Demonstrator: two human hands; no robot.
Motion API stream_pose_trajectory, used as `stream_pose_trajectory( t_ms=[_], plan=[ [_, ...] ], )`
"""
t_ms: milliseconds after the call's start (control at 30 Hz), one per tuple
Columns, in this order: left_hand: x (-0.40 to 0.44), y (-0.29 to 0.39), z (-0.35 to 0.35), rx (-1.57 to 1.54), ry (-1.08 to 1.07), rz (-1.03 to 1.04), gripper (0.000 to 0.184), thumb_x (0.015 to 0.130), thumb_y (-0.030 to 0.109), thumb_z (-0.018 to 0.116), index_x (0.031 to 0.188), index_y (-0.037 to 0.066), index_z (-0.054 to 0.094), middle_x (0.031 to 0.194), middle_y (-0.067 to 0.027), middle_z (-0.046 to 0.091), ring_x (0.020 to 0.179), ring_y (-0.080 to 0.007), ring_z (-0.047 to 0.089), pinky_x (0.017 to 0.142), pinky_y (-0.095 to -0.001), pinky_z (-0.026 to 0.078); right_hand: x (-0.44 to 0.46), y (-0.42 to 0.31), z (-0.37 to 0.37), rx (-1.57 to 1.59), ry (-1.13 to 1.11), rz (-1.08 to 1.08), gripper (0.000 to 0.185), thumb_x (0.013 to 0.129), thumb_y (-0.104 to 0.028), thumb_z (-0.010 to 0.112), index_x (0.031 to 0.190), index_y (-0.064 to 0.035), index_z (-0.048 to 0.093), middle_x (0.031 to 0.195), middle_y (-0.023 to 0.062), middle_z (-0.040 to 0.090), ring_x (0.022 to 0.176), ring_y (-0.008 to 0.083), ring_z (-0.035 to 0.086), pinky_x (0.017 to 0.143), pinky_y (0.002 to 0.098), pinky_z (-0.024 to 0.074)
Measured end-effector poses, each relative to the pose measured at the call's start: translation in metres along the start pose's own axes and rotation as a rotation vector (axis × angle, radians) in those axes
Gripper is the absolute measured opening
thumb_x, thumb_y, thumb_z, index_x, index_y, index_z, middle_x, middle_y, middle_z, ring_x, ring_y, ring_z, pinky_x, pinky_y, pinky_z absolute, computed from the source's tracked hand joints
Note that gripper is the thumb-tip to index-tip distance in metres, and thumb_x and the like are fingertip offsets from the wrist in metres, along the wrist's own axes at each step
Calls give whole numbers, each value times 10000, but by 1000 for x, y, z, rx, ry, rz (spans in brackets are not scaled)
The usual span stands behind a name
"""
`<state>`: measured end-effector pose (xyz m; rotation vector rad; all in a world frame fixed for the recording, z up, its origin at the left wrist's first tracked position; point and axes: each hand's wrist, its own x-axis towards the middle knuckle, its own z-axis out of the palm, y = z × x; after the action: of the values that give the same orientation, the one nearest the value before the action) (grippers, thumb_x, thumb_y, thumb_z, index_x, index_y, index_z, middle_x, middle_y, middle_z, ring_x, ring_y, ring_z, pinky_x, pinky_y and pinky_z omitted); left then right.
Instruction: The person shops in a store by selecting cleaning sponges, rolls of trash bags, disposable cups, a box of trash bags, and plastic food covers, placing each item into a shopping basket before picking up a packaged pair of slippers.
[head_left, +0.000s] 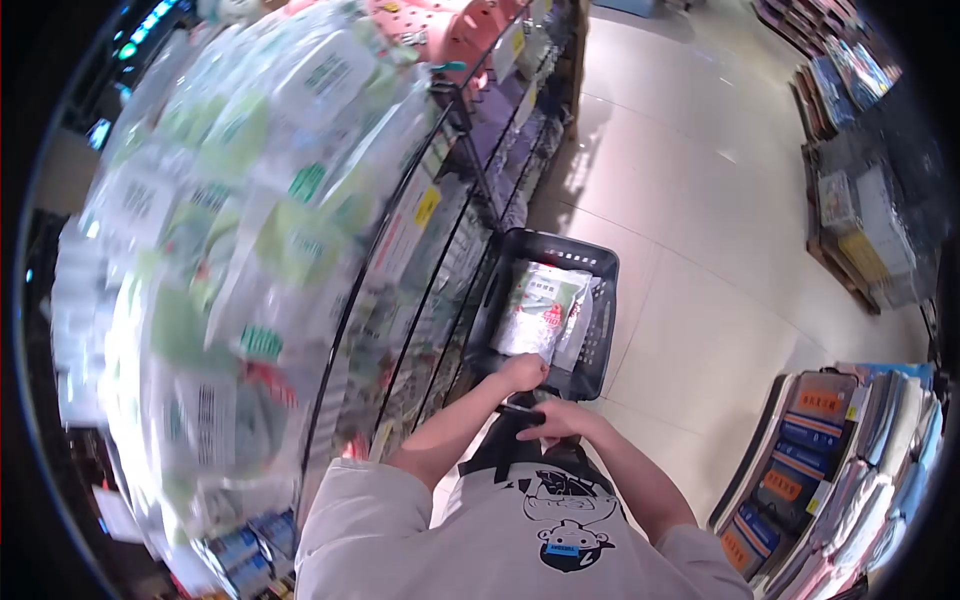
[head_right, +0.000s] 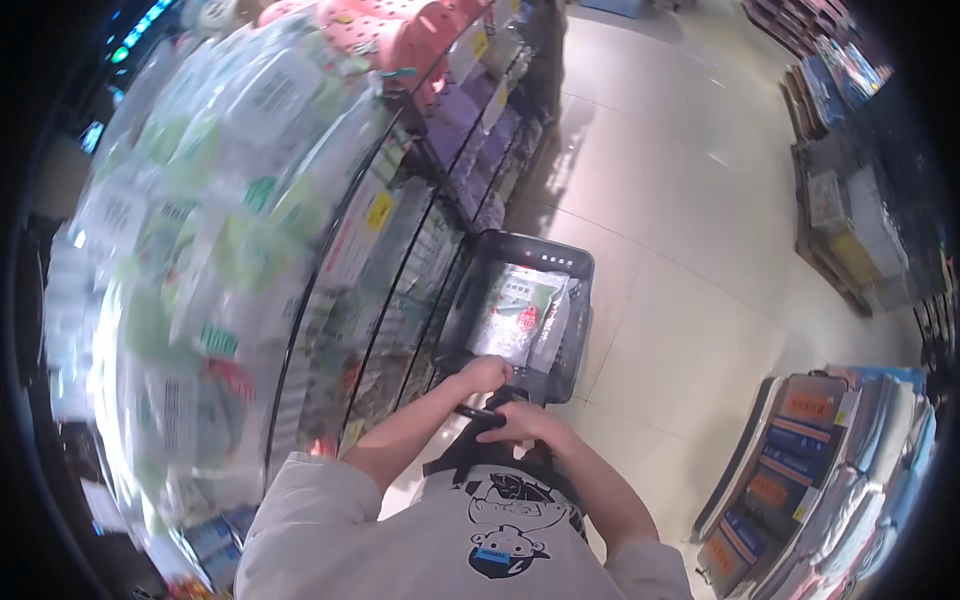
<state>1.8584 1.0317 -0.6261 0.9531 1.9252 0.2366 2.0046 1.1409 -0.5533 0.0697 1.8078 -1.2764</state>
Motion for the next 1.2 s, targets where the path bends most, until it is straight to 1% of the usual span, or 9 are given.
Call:
stream_pose_trajectory(
  t_ms=[67,133,333,500,600,667,933,1067,1200],
  plan=[
    [-51,31,-7,135,112,-54,255,813,262,565,902,129,765,913,-180,727,887,-367,700,800,-496,534,17,20,29,-221,300,-207,573,780,-576,714,1047,-69,726,981,212,717,931,385,692,825,470,550],
    [-93,57,-1,198,163,-260,344,897,383,537,972,130,758,982,-166,729,940,-359,693,829,-504,518,22,30,42,-116,308,-151,583,789,-552,711,1139,-86,711,1064,212,713,994,373,688,864,456,544],
    [-169,36,75,257,604,-74,522,1038,442,387,919,62,724,1033,-154,711,1022,-295,663,990,-498,391,29,23,108,-71,444,-65,485,807,-503,707,1018,-68,744,1014,209,725,981,380,694,877,472,539],
    [-190,37,109,235,850,-279,509,1047,395,435,732,92,694,585,-83,646,644,-312,629,906,-433,376,29,7,175,-34,591,-133,374,860,-391,687,1004,-50,742,949,229,721,938,421,682,831,509,532],
    [-205,28,132,325,834,-313,493,1040,390,450,738,95,705,679,-112,690,648,-296,634,839,-425,390,33,-4,218,-63,660,-191,338,869,-338,675,950,-17,744,908,256,709,903,440,681,808,529,531],
    [-230,18,138,192,811,-204,192,947,203,511,965,101,673,744,-85,703,727,-290,653,849,-417,395,39,-13,241,-100,701,-222,311,876,-297,661,920,1,739,870,271,697,876,450,679,786,541,530],
    [-334,-53,131,174,564,309,245,795,140,581,1028,150,657,864,-77,701,962,-266,616,956,-450,364,64,-59,320,17,803,-238,288,865,-258,643,942,15,698,860,281,686,886,474,665,726,529,514],
    [-359,-75,124,397,398,342,362,661,176,717,1019,150,666,971,-55,665,1071,-270,559,1081,-461,298,72,-79,339,74,866,-131,302,867,-286,642,945,2,692,857,270,690,895,470,665,762,536,517],
    [-343,-82,124,675,258,74,391,679,243,777,1059,163,731,1026,-60,711,1096,-268,627,1069,-492,350,87,-90,340,45,854,-56,319,821,-270,677,957,18,697,863,273,695,908,461,672,784,509,527]
  ],
)
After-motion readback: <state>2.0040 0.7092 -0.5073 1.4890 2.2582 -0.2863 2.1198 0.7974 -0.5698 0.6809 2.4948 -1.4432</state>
